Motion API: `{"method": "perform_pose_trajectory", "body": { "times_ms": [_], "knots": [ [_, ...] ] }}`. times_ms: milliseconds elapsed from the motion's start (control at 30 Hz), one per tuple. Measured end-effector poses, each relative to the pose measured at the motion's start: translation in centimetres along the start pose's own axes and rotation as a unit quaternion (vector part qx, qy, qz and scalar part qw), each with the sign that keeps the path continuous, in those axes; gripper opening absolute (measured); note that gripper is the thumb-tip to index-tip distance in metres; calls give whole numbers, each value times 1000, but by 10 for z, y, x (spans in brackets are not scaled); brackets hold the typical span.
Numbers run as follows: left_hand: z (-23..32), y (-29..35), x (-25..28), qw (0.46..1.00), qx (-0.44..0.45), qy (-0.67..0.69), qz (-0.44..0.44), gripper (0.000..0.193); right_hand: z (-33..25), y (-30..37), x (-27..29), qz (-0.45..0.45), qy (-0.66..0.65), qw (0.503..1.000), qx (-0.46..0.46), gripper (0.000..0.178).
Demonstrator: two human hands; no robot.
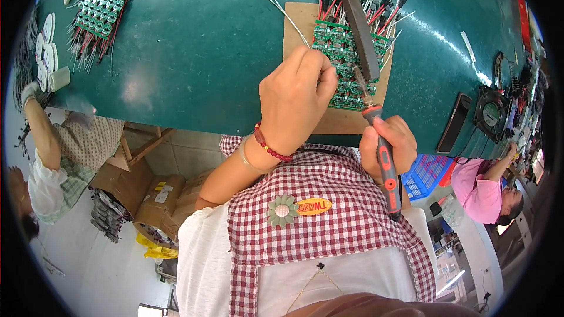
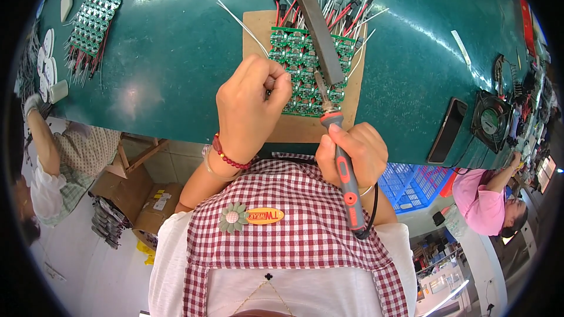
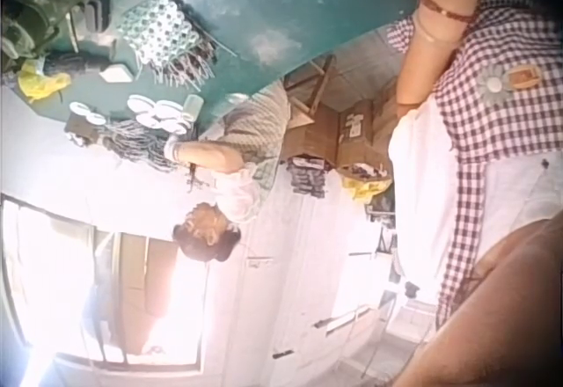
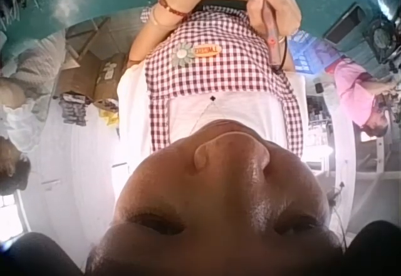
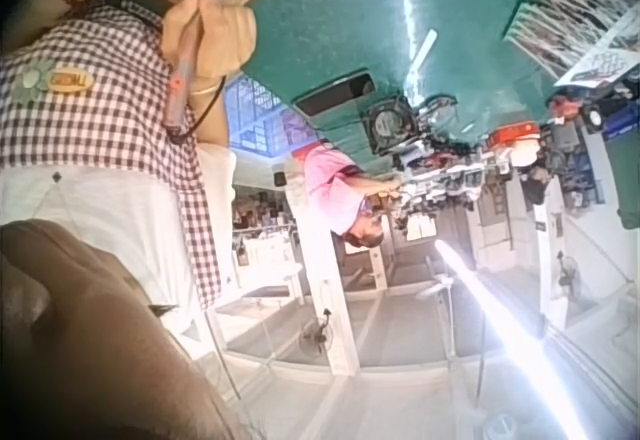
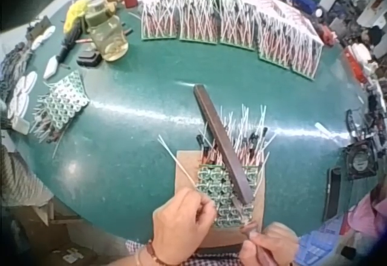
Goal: The person solders wires and components onto multiple green PCBs using a soldering iron.
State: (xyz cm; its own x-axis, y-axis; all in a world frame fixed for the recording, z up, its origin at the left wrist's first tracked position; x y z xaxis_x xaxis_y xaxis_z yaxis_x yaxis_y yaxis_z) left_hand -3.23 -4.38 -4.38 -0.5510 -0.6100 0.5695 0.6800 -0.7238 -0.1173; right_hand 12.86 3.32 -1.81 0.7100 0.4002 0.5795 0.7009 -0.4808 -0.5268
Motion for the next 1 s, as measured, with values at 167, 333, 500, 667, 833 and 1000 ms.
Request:
{"method": "perform_pose_trajectory", "body": {
  "times_ms": [167,333,500,667,833,1000],
  "knots": [
    [2,1,1,1000,-3,6,-2,15,0,1,3,19,-15,1000,12,21],
    [2,0,-1,1000,-4,22,11,11,-3,0,2,-7,-2,1000,-3,16],
    [3,-1,-1,1000,1,14,8,11,0,-2,2,2,-12,1000,-1,20],
    [4,1,10,998,29,53,8,11,-2,2,11,32,-24,999,18,18],
    [-7,6,32,995,74,68,16,8,4,5,23,45,-73,996,-18,23],
    [-16,19,44,985,138,103,13,5,7,1,31,62,-200,964,-166,30]
  ]
}}
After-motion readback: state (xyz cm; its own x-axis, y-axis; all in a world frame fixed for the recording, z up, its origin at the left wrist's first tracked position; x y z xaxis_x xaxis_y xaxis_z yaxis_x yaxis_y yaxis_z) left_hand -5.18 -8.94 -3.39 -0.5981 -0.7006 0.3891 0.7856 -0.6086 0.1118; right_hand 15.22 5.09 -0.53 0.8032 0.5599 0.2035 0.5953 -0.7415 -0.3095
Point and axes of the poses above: each hand's wrist, its own y-axis away from the middle knuckle, its own x-axis out of the back of the hand, z = x × y, the point moved 1 cm from there along -y, towards the middle knuckle, and after that the axes turned 2 degrees about x, right-handed, at the moved point
